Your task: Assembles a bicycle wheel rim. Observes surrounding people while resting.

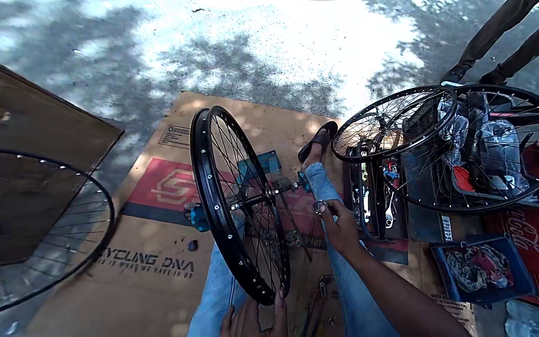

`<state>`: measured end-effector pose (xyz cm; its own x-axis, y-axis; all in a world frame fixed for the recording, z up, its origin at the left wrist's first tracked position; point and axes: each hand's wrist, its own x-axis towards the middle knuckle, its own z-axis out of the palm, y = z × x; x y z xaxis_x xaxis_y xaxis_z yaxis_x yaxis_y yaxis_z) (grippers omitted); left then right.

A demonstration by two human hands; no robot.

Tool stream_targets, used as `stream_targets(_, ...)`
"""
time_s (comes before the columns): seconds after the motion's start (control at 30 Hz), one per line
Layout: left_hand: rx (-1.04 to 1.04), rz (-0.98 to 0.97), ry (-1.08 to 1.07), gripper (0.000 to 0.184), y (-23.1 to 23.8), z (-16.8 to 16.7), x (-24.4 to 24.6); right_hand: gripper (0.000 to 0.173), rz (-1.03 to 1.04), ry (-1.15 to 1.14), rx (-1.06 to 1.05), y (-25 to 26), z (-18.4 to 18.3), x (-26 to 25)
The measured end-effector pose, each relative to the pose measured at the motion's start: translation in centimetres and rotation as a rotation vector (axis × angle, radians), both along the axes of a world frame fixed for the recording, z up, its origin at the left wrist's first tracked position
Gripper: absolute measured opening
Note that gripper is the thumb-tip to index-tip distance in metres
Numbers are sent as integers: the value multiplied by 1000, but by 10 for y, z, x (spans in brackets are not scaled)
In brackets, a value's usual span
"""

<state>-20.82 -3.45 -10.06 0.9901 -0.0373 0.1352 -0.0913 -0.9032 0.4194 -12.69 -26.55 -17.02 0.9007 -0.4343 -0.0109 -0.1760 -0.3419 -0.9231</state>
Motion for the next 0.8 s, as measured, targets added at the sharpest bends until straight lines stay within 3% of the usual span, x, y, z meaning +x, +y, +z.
stream_targets(0.07, 157, 23, 314, 49, 3, -13, -22, 33, 35, 138, -102, -11, -22, -26)
stream_targets(0.13, 185, 75, 658, 85, 2, -18, -31, 36, 88, 273, -136, -14, -40, -47)
stream_targets(0.2, -10, 155, 540, 110, -1, -12, -35, 40, 154, 368, -180, -13, -58, -62)
stream_targets(0.3, -336, 151, 181, 104, -10, 24, -19, 41, 252, 434, -260, -9, -79, -75)
stream_targets(0.4, -382, 116, -4, 102, -20, 50, 12, 41, 256, 448, -202, -10, -79, -69)
stream_targets(0.57, -378, 159, 40, 107, -31, 36, 14, 38, 198, 441, -83, -25, -93, -60)
stream_targets(0.8, -384, 193, 60, 101, -34, 19, -4, 34, 170, 376, -6, -25, -99, -60)
